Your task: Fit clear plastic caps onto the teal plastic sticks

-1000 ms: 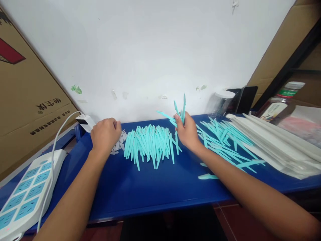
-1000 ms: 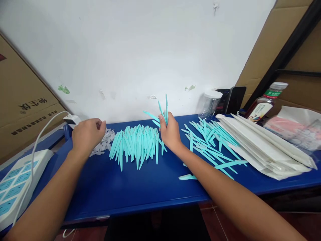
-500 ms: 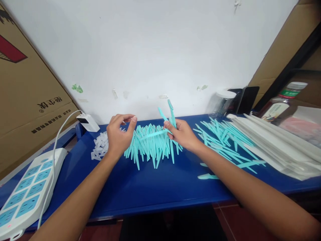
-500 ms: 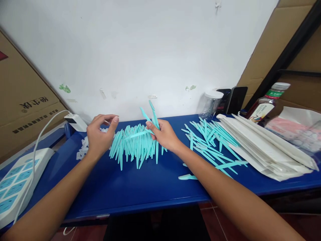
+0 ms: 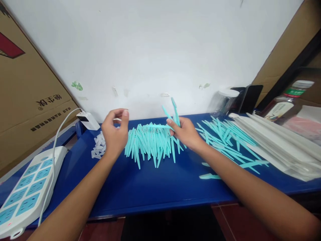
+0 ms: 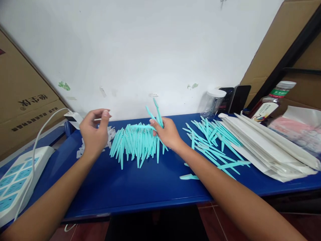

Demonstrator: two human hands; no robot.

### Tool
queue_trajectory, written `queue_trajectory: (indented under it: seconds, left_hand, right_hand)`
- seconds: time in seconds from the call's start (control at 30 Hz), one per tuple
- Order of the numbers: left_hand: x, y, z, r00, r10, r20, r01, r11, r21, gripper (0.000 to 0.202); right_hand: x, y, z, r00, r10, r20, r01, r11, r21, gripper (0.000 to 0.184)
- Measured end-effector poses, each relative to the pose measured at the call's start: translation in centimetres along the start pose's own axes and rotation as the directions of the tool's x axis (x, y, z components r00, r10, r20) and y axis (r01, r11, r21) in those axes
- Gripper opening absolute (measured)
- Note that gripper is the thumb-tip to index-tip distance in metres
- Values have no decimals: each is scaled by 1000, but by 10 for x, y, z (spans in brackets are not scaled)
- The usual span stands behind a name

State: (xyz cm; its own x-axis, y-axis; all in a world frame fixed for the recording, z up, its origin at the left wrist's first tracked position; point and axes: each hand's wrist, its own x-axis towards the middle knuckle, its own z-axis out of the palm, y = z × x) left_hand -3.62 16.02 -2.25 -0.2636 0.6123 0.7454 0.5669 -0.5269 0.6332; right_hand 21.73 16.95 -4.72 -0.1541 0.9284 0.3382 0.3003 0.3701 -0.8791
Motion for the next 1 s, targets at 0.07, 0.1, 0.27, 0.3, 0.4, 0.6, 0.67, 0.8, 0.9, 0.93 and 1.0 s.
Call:
queue_trajectory:
  seconds: [0.07,0.1,0.27,0.3,0.4,0.6,0.67,0.8,0.9,0.93,1.0]
  left_hand:
    - [0,-4,-1,999,17,-31,-15,998,66,25]
    - [-2,-6,0,999,27,35,-31,995,99,24]
    - [-26,-10,14,822,124,556,-280,937,206,20]
    - [-30,-11,17,787,132,603,-309,930,199,21]
    - [-38,-11,20,731,147,666,-328,932,155,25]
    - [-43,0,21,726,184,662,-247,969,2,31]
    - [-47,7,24,769,162,618,-183,983,-30,28]
    - [-55,11,30,819,143,556,-143,989,-44,27]
    - [-56,6,32,816,164,555,-186,982,-17,23]
    - [-55,3,32,811,171,559,-204,979,-4,22]
    - [-53,-3,31,800,196,567,-253,967,22,21]
  right_hand:
    - [3,4,-2,995,-6,-96,-2,997,-83,42]
    - [4,6,-2,995,1,-103,-14,992,-129,37]
    - [-1,9,3,999,34,-6,-33,908,-419,36]
    - [-3,8,3,1000,21,19,-9,879,-476,41]
    - [-7,4,4,998,6,61,30,819,-572,45]
    - [-10,-1,5,996,-89,-22,60,819,-570,20]
    - [-12,-3,7,990,-135,-45,90,837,-540,19]
    - [-15,-6,10,977,-200,-70,132,835,-534,19]
    - [-16,-7,10,972,-216,-95,133,833,-537,18]
    - [-16,-7,10,971,-218,-102,132,836,-532,18]
    - [-16,-7,9,968,-223,-117,134,849,-511,17]
